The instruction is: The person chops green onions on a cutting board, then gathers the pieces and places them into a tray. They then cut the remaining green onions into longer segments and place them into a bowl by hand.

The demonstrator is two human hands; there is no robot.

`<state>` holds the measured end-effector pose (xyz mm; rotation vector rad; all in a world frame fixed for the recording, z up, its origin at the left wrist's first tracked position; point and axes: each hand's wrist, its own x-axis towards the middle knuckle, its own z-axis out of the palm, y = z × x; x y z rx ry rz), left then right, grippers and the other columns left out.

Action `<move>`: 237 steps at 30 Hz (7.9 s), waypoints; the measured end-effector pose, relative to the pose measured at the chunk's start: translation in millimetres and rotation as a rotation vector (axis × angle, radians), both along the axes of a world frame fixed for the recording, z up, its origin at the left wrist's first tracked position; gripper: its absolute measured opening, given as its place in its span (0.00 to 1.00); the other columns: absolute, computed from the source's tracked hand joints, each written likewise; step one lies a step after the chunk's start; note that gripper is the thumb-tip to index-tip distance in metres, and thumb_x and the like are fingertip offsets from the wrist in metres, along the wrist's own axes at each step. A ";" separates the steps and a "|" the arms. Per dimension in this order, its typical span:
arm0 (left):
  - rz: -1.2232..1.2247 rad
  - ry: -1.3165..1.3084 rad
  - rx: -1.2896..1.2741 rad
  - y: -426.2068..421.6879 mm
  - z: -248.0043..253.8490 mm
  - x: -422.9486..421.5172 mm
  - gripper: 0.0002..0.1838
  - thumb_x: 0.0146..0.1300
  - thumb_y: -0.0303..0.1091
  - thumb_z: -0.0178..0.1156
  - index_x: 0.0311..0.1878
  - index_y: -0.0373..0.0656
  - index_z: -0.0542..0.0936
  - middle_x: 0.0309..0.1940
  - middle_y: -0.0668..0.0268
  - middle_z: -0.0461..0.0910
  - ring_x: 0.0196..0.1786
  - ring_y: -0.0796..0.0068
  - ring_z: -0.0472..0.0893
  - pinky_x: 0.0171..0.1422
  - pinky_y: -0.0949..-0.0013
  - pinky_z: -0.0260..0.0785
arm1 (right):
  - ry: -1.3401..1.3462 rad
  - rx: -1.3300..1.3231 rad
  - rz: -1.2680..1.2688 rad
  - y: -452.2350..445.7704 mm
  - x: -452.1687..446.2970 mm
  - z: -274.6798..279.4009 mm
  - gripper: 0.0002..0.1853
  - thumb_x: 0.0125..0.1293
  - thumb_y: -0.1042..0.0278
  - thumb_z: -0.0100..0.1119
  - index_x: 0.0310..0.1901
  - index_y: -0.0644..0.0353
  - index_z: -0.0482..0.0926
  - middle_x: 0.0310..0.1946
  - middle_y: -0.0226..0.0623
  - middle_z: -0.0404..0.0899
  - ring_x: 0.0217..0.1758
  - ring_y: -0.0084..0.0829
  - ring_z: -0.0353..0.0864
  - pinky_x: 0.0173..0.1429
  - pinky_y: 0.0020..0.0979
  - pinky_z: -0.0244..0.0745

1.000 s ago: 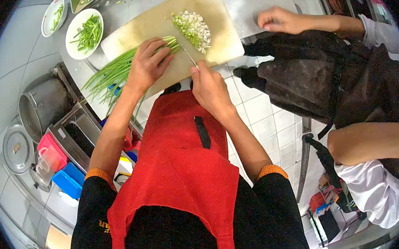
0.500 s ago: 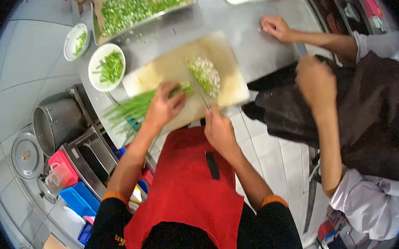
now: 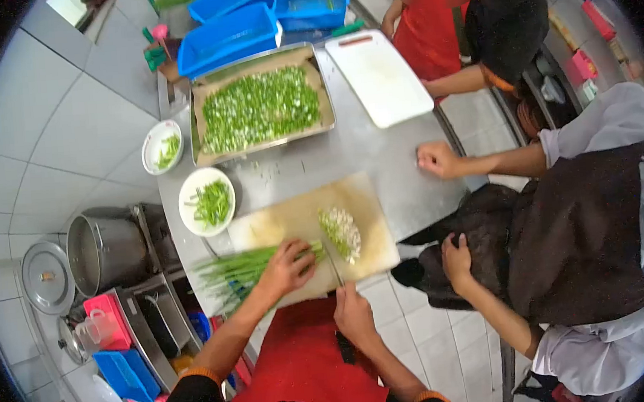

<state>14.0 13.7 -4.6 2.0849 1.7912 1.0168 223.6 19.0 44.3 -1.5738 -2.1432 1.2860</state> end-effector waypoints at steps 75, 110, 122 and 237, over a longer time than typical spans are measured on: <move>-0.150 -0.010 0.121 2.5 -6.1 -13.3 0.16 0.49 0.23 0.69 0.43 0.42 0.84 0.46 0.63 0.81 0.48 0.61 0.82 0.52 0.62 0.78 | -0.070 0.060 0.032 8.4 -11.5 -3.4 0.11 0.76 0.67 0.49 0.38 0.67 0.66 0.23 0.65 0.77 0.30 0.67 0.79 0.32 0.60 0.71; 0.430 0.230 -0.471 219.2 -3.0 -308.1 0.14 0.54 0.20 0.62 0.44 0.42 0.86 0.47 0.48 0.84 0.52 0.47 0.83 0.55 0.52 0.77 | -0.019 -0.035 -0.463 -10.0 10.7 32.2 0.09 0.64 0.71 0.67 0.33 0.64 0.75 0.20 0.34 0.77 0.23 0.21 0.73 0.30 0.30 0.71; 0.354 -0.089 -0.169 208.7 19.5 -317.1 0.03 0.61 0.26 0.61 0.37 0.39 0.81 0.31 0.56 0.83 0.37 0.55 0.84 0.43 0.58 0.76 | 0.052 -0.007 -0.478 -1.5 3.8 37.3 0.09 0.65 0.71 0.67 0.33 0.63 0.75 0.20 0.31 0.77 0.24 0.19 0.71 0.29 0.28 0.69; 0.251 0.352 -0.084 -21.0 36.4 59.8 0.07 0.52 0.41 0.73 0.32 0.51 0.86 0.37 0.74 0.79 0.43 0.64 0.73 0.47 0.60 0.64 | 0.198 0.042 0.123 58.3 55.2 -9.6 0.16 0.79 0.64 0.47 0.55 0.69 0.71 0.24 0.45 0.78 0.27 0.40 0.80 0.35 0.40 0.73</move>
